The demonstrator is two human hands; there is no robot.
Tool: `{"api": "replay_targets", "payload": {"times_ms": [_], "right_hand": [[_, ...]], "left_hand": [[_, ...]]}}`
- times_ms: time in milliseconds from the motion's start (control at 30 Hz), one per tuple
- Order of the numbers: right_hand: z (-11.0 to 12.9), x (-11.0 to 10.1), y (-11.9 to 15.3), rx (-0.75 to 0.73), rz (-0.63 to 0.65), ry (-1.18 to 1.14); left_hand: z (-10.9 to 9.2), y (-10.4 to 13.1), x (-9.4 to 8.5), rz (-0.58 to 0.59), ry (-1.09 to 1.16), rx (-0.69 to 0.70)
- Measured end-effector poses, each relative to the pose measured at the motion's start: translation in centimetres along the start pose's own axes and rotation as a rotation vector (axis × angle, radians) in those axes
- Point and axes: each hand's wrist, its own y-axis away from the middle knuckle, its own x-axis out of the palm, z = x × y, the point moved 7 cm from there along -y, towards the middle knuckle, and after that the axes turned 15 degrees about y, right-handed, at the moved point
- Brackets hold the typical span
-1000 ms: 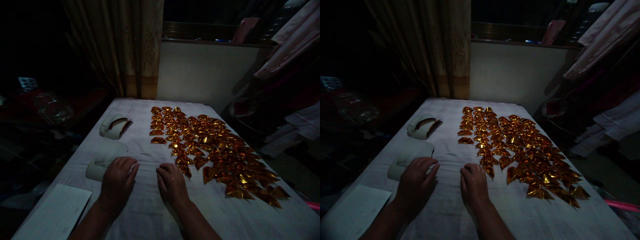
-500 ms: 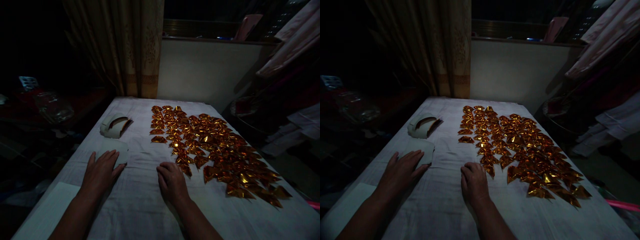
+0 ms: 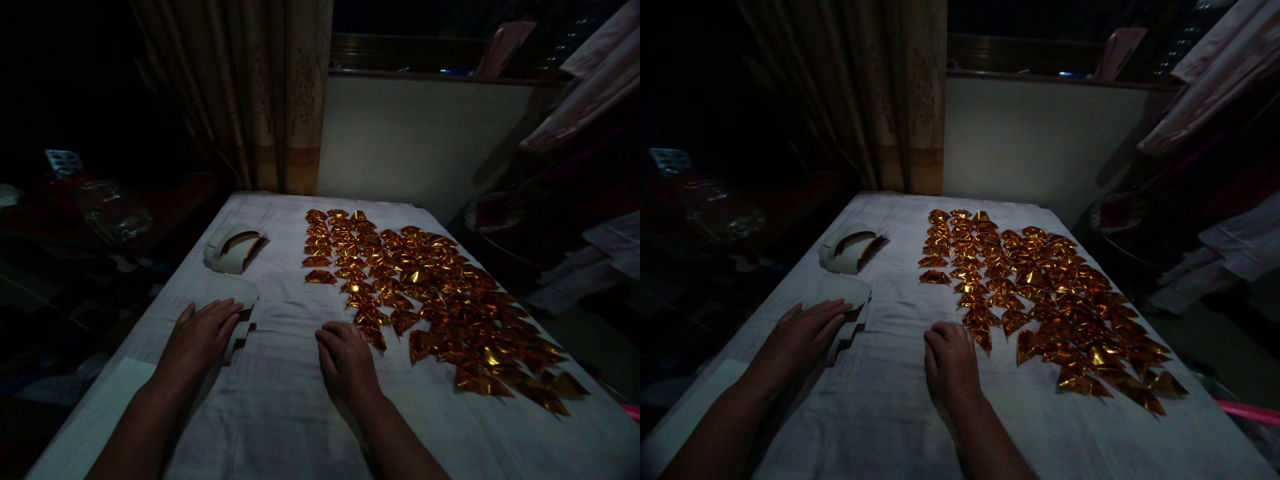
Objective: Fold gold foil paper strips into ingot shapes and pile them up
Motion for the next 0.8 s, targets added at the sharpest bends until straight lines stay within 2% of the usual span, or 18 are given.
{"api": "replay_targets", "payload": {"times_ms": [67,200,267,367,533,600,667,800], "right_hand": [[0.0,0.0,0.0,0.0,0.001,-0.002],[0.0,0.1,0.1,0.0,0.004,0.009],[0.0,0.1,0.1,-0.004,0.0,0.009],[0.2,-0.6,0.1,-0.024,-0.055,-0.014],[1.2,-2.7,0.5,-0.123,-0.14,-0.027],[1.6,-3.1,0.8,-0.175,-0.139,-0.049],[1.9,-3.4,1.1,-0.223,-0.145,-0.059],[1.8,-3.3,1.2,-0.274,-0.157,-0.047]], "left_hand": [[-1.1,-0.1,-1.2,-0.098,-0.004,0.045],[-4.8,0.7,-3.7,-0.355,-0.011,0.263],[-6.8,1.3,-3.7,-0.382,-0.013,0.373],[-9.6,2.3,-2.6,-0.355,0.003,0.503],[-12.9,3.6,1.0,-0.234,0.096,0.554],[-13.5,3.9,2.7,-0.159,0.119,0.537],[-13.9,4.3,3.8,-0.137,0.146,0.553],[-14.3,4.6,4.5,-0.087,0.237,0.614]]}}
